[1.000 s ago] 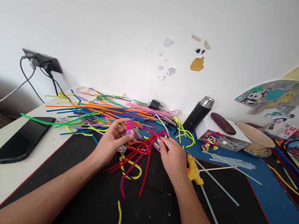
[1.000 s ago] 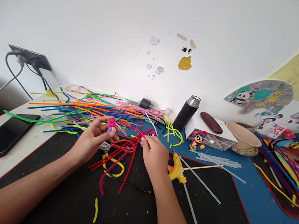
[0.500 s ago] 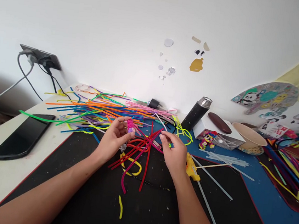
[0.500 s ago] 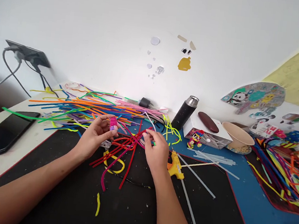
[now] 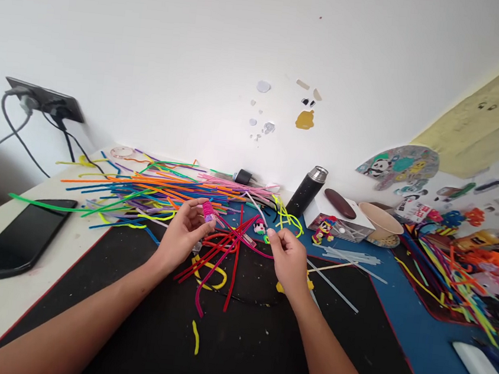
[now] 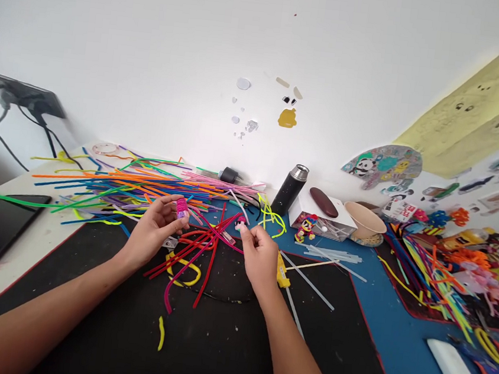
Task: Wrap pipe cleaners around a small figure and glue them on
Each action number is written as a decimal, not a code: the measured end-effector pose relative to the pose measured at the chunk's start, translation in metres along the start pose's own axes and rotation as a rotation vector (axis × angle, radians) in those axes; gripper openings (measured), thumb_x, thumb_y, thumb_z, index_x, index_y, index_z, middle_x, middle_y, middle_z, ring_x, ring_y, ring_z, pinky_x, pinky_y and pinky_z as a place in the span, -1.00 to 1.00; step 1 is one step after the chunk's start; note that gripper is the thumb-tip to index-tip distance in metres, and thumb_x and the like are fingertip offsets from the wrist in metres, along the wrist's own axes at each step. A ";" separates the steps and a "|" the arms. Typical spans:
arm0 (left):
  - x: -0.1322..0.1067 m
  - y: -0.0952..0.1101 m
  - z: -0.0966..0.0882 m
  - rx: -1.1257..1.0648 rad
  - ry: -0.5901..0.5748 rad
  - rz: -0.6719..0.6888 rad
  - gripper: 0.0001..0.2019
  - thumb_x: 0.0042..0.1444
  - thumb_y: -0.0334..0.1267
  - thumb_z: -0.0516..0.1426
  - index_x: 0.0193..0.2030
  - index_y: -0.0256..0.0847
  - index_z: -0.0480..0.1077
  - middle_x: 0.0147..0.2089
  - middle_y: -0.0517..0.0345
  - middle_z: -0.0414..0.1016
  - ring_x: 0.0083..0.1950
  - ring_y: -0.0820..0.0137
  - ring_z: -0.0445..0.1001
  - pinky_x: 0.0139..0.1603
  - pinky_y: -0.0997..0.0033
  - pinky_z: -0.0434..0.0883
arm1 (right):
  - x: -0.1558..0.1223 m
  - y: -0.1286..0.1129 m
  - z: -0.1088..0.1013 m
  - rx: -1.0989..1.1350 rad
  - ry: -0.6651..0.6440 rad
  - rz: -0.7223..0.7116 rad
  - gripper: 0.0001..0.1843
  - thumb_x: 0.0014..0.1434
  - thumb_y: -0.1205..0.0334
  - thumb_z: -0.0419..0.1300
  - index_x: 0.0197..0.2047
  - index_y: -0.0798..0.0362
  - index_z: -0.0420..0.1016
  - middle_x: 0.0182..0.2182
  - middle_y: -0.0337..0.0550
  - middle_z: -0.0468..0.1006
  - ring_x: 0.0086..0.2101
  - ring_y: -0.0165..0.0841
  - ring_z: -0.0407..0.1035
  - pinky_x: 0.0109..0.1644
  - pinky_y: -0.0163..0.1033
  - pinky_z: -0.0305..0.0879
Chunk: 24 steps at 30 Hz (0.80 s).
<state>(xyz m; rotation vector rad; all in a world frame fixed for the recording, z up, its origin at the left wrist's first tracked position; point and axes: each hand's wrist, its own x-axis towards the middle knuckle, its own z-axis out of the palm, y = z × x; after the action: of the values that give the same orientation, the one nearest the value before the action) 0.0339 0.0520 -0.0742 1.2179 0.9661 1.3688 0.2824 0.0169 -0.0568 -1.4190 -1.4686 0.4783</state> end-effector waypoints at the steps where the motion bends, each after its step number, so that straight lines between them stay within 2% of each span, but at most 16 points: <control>1: 0.000 0.001 0.001 -0.003 -0.010 -0.001 -0.44 0.10 -0.05 0.37 0.17 -0.09 0.30 -0.15 0.19 0.51 -0.23 0.31 0.55 -0.17 0.26 0.52 | -0.002 0.001 -0.007 -0.033 -0.012 0.012 -0.46 0.36 -0.13 0.18 -0.53 -0.04 0.12 -0.59 -0.41 0.07 -0.53 -0.41 0.03 -0.42 -0.28 0.03; 4: -0.002 0.005 0.004 -0.014 -0.054 -0.006 -0.45 0.11 -0.08 0.37 0.17 -0.09 0.31 -0.14 0.19 0.49 -0.18 0.30 0.56 -0.09 0.23 0.52 | -0.009 0.004 -0.031 -0.083 -0.108 0.088 -0.51 0.39 -0.12 0.13 -0.49 -0.03 0.26 -0.61 -0.39 0.25 -0.57 -0.40 0.18 -0.42 -0.28 0.14; 5: -0.003 0.007 0.005 -0.014 -0.070 -0.011 -0.46 0.11 -0.08 0.37 0.17 -0.09 0.31 -0.14 0.19 0.49 -0.16 0.30 0.56 -0.07 0.23 0.51 | -0.012 0.006 -0.040 -0.092 -0.149 0.115 -0.55 0.39 -0.12 0.13 -0.43 -0.02 0.37 -0.58 -0.35 0.35 -0.57 -0.39 0.24 -0.41 -0.27 0.19; 7: -0.005 0.010 0.007 -0.013 -0.090 -0.031 -0.45 0.09 -0.08 0.39 0.17 -0.09 0.33 -0.13 0.17 0.49 -0.13 0.27 0.55 -0.07 0.22 0.51 | -0.021 0.008 -0.059 -0.133 -0.189 0.145 -0.64 0.37 -0.11 0.15 -0.17 0.00 0.57 -0.44 -0.27 0.51 -0.51 -0.34 0.36 -0.37 -0.25 0.26; 9: -0.008 0.013 0.009 -0.011 -0.108 -0.057 -0.44 0.07 -0.06 0.40 0.17 -0.09 0.35 -0.12 0.15 0.49 -0.11 0.24 0.55 -0.10 0.22 0.51 | -0.034 0.008 -0.076 -0.219 -0.201 0.185 -0.60 0.33 -0.12 0.22 0.02 -0.02 0.62 -0.36 -0.22 0.55 -0.42 -0.30 0.41 -0.33 -0.23 0.30; 11: -0.010 0.016 0.010 -0.005 -0.122 -0.072 -0.42 0.06 -0.05 0.40 0.18 -0.09 0.36 -0.12 0.15 0.49 -0.09 0.23 0.55 -0.11 0.23 0.51 | -0.049 0.008 -0.088 -0.267 -0.227 0.229 -0.58 0.34 -0.13 0.21 0.01 -0.01 0.65 -0.44 -0.25 0.51 -0.42 -0.27 0.42 -0.32 -0.22 0.31; 12: -0.010 0.016 0.011 0.000 -0.129 -0.073 -0.42 0.07 -0.04 0.40 0.18 -0.10 0.36 -0.13 0.15 0.49 -0.09 0.23 0.54 -0.11 0.24 0.51 | -0.058 0.008 -0.092 -0.289 -0.277 0.250 -0.57 0.35 -0.13 0.19 0.07 -0.03 0.64 -0.47 -0.27 0.50 -0.44 -0.27 0.41 -0.33 -0.23 0.30; 14: -0.011 0.016 0.012 0.004 -0.138 -0.068 -0.42 0.08 -0.03 0.40 0.18 -0.10 0.37 -0.15 0.17 0.48 -0.09 0.24 0.54 -0.11 0.25 0.51 | -0.072 0.007 -0.093 -0.365 -0.366 0.284 -0.53 0.38 -0.09 0.18 0.23 -0.07 0.57 -0.50 -0.32 0.49 -0.48 -0.28 0.41 -0.35 -0.24 0.28; 17: -0.012 0.012 0.013 -0.005 -0.142 -0.070 -0.44 0.10 -0.02 0.39 0.17 -0.09 0.37 -0.16 0.18 0.48 -0.15 0.28 0.53 -0.13 0.27 0.50 | -0.084 0.008 -0.085 -0.497 -0.432 0.281 -0.51 0.39 -0.06 0.17 0.29 -0.09 0.53 -0.46 -0.30 0.56 -0.46 -0.26 0.46 -0.35 -0.23 0.25; 21: -0.014 0.005 0.010 -0.004 -0.143 -0.051 -0.50 0.14 -0.03 0.37 0.14 -0.09 0.34 -0.20 0.22 0.48 -0.23 0.33 0.52 -0.17 0.31 0.46 | -0.079 0.011 -0.071 -0.628 -0.404 0.218 -0.64 0.38 0.03 0.19 0.15 -0.07 0.59 -0.42 -0.25 0.60 -0.39 -0.22 0.51 -0.31 -0.22 0.23; 24: -0.017 0.004 0.007 -0.001 -0.141 -0.046 -0.50 0.14 -0.03 0.37 0.13 -0.08 0.33 -0.23 0.23 0.49 -0.27 0.33 0.53 -0.20 0.31 0.44 | -0.072 0.008 -0.073 -0.675 -0.423 0.198 -0.77 0.35 0.05 0.23 -0.02 -0.08 0.62 -0.44 -0.25 0.60 -0.41 -0.21 0.50 -0.34 -0.23 0.19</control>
<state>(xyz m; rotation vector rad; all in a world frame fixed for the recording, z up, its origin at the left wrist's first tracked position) 0.0396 0.0347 -0.0720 1.2656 0.8888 1.2301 0.3344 -0.0714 -0.0597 -2.0998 -1.9489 0.4405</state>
